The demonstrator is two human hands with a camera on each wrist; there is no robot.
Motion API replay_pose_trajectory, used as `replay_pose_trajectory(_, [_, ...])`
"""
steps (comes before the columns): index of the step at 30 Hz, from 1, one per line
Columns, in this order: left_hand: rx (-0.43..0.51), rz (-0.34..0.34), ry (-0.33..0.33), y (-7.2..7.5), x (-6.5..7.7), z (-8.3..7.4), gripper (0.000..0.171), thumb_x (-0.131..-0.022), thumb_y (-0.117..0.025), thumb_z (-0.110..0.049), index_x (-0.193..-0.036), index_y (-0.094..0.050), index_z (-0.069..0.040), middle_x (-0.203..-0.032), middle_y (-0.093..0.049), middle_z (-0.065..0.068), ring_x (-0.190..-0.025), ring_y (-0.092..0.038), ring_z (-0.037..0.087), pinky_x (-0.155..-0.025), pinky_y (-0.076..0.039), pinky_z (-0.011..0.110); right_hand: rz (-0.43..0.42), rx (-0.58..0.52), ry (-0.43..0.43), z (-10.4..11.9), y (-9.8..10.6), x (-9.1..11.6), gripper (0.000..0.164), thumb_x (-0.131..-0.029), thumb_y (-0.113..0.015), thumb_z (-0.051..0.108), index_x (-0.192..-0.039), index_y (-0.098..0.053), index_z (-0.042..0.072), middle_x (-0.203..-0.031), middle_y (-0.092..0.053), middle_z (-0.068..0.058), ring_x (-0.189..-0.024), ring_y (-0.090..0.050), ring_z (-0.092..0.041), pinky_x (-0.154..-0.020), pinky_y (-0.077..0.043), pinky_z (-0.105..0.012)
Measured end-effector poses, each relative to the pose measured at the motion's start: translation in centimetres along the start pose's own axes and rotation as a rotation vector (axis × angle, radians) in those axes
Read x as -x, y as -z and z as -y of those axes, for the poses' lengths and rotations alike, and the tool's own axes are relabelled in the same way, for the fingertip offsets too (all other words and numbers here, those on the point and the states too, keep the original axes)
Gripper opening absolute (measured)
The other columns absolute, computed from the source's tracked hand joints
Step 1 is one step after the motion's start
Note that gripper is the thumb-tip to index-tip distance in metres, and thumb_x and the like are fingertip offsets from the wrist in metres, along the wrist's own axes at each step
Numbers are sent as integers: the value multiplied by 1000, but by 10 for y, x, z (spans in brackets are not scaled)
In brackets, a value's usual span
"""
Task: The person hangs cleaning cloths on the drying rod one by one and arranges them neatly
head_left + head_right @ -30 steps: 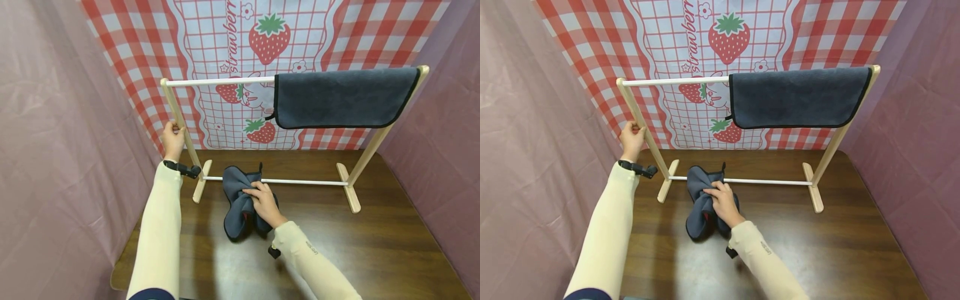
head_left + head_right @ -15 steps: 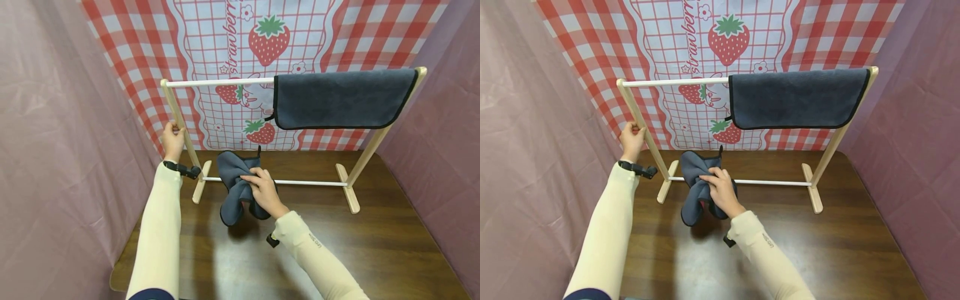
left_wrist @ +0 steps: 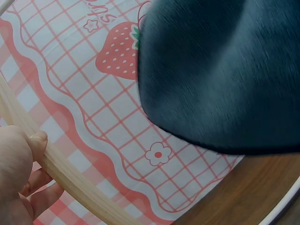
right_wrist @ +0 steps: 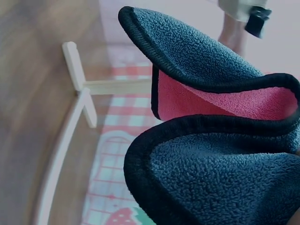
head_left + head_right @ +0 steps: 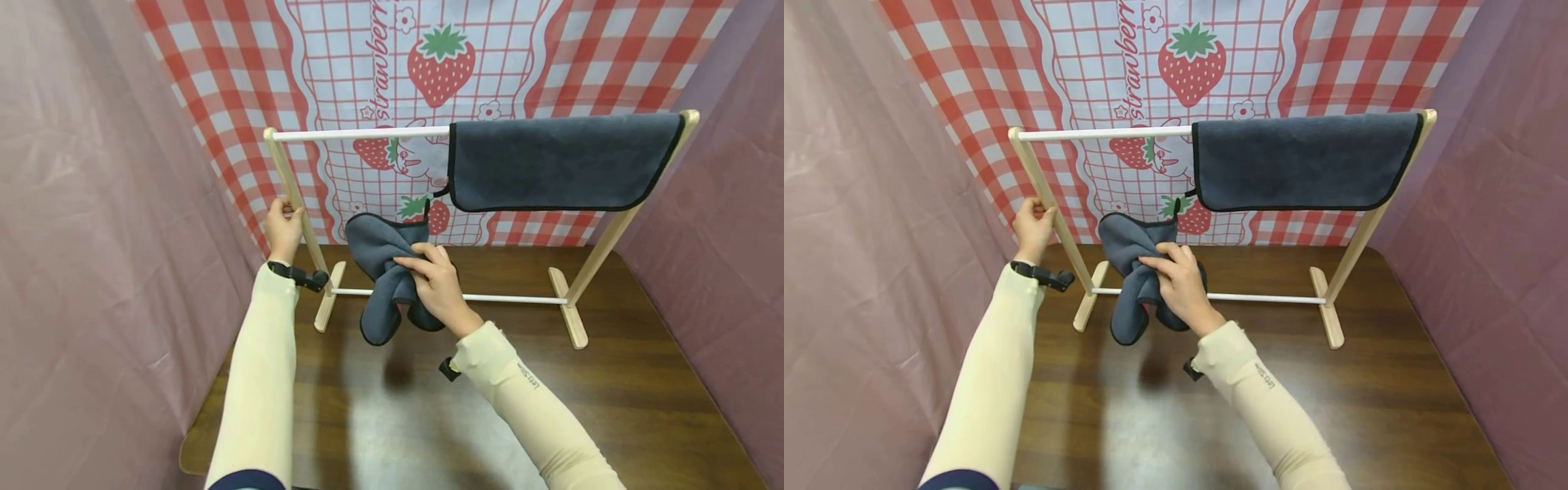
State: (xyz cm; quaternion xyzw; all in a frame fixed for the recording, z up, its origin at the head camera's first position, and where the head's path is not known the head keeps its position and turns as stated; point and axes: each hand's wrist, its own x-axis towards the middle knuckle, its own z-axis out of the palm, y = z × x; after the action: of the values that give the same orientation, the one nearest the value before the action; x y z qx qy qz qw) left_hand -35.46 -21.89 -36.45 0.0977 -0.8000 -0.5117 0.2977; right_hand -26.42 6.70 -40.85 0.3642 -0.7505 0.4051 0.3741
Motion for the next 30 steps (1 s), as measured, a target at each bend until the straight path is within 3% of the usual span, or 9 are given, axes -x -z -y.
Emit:
replay_pose_trajectory(21, [11,-8,-23,0,1,0,21,-93,-64,1,-111,-59,11,-110,-65,28,-102,-65,39,-89,-56,46,-96,-43,195,24,28,-77,22,-88,-63,-14,-100,-77,-3,-107,-62,-23,-93,-55,-39,-80,-45,-48])
replay_pose_trajectory(30, [4,6,-25,0,1,2,22,-93,-63,1,-112,-60,11,-109,-65,27,-101,-67,40,-88,-56,46,-165,-40,276,36,34,-112,17,-89,-66,-10,-99,-77,-4,-106,-63,-22,-88,-53,-38,-74,-42,-44])
